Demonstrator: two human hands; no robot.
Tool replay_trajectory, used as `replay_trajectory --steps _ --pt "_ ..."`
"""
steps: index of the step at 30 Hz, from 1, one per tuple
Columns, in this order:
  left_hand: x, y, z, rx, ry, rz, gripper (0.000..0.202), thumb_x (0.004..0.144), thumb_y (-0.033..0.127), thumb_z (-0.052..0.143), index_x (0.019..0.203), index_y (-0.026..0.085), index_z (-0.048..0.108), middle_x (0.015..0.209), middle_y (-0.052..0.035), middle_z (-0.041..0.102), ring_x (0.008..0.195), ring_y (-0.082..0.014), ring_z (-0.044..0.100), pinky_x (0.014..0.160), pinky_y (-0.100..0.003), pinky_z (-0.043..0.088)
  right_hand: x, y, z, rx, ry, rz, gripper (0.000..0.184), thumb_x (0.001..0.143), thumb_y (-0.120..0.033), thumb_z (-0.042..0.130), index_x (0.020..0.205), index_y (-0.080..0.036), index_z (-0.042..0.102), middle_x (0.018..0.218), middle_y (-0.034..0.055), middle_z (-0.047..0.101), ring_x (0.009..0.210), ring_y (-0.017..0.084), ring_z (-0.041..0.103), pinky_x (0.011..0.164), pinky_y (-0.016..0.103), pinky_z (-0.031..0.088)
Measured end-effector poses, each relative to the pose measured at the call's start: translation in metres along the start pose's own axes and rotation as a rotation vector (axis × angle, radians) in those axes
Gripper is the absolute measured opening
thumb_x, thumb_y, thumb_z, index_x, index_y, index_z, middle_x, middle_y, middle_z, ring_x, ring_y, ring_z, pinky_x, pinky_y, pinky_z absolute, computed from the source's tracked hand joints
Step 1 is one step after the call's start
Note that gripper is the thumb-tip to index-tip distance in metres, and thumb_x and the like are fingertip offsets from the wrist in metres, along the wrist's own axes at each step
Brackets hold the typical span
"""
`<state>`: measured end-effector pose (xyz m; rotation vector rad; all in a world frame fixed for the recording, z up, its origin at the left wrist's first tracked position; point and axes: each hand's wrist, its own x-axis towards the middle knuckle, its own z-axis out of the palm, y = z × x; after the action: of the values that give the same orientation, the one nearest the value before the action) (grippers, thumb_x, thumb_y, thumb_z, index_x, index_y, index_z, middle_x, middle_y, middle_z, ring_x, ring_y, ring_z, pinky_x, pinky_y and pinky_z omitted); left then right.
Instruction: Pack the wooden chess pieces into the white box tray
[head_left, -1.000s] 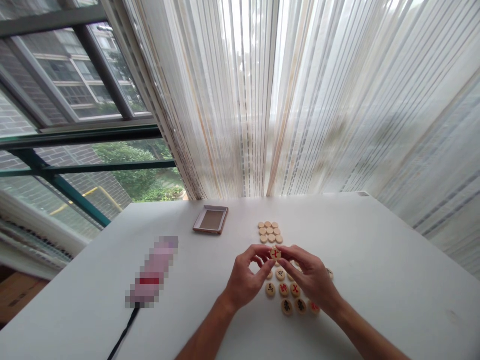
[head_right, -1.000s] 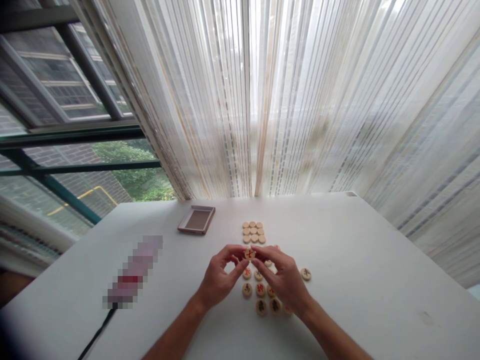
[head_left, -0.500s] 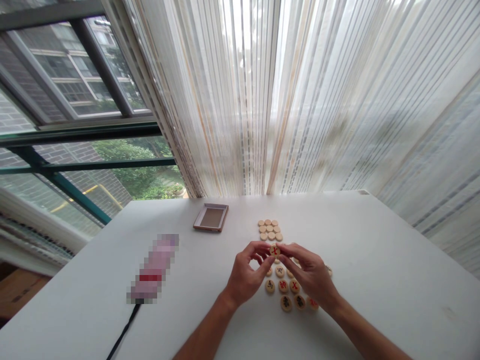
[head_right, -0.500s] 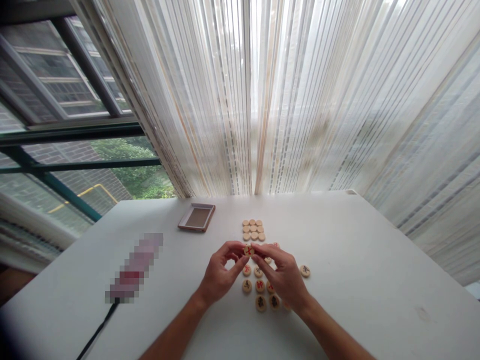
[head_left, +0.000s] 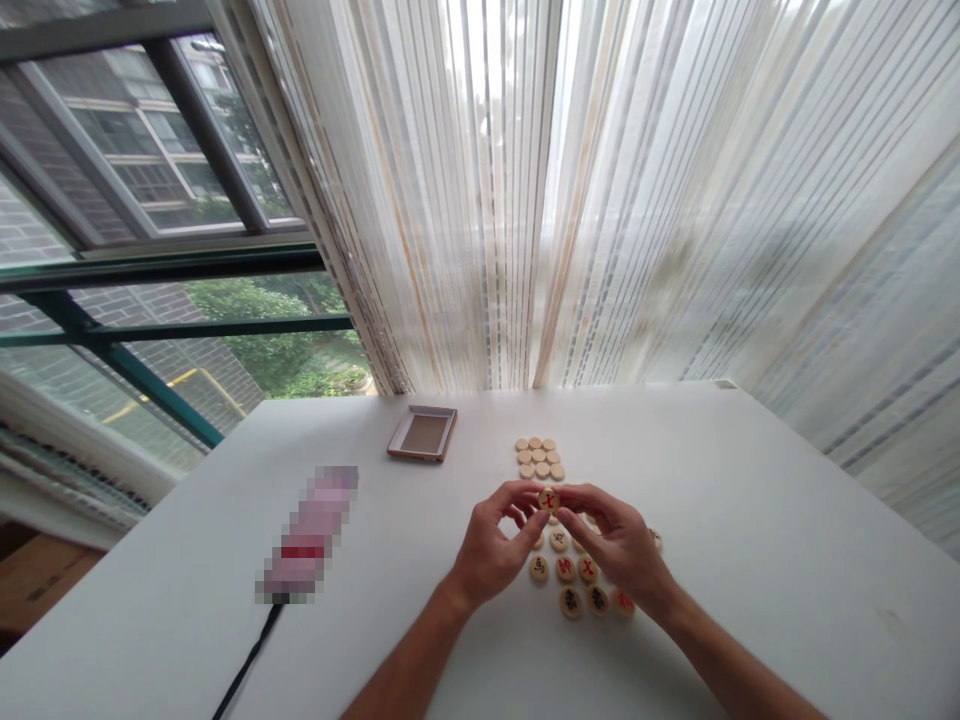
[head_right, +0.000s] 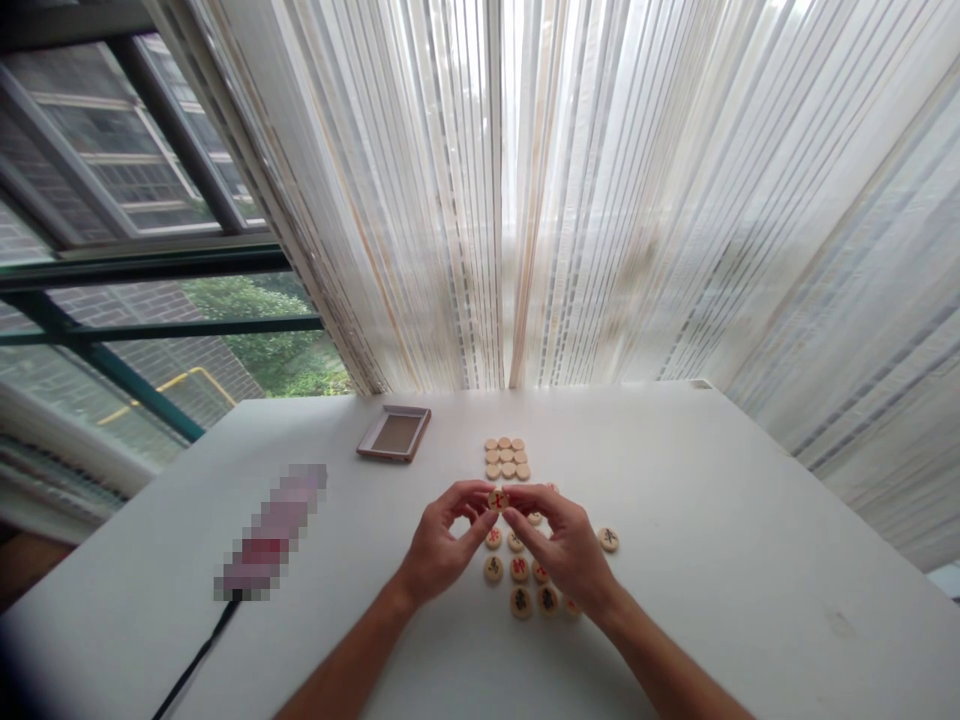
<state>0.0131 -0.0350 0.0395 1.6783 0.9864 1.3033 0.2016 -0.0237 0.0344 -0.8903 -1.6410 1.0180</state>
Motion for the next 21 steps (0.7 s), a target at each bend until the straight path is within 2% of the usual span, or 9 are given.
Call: replay_trajectory --steps 6,12,21 --pt "-0.0006 -0.0010 0.0012 -0.011 -0.023 0.000 0.021 0.093 0.026 0.064 0.113 0.020 0.064 0.098 -0.0056 0.073 0.084 -0.0160 0.067 0.074 -0.027 0.054 -0.0004 0.0036 0.0009 -0.007 0.014 0.004 0.020 0.090 -0.031 0.070 0.110 -0.025 0.070 0.105 0.0059 0.074 0.093 0.022 0.071 0.085 0.035 0.059" --pt "-0.0027 -0.0056 0.0039 -0.063 -0.016 -0.019 0.023 0.096 0.029 0.060 0.117 0.020 0.057 0.102 -0.0061 0.070 0.084 -0.0157 0.067 0.075 -0.028 0.055 0.0006 0.0052 0.0017 -0.031 0.036 -0.004 0.019 0.091 -0.032 0.069 0.108 -0.024 0.069 0.104 0.0063 0.073 0.091 0.021 0.071 0.083 0.035 0.059" --pt "-0.0033 -0.0075 0.0060 -0.078 -0.013 -0.058 0.021 0.098 0.032 0.058 0.114 0.018 0.058 0.099 -0.0071 0.070 0.086 -0.0175 0.068 0.075 -0.029 0.056 0.0012 0.0037 0.0013 -0.057 0.014 -0.014 0.020 0.091 -0.032 0.068 0.109 -0.024 0.071 0.106 0.0072 0.074 0.090 0.021 0.071 0.083 0.035 0.060"
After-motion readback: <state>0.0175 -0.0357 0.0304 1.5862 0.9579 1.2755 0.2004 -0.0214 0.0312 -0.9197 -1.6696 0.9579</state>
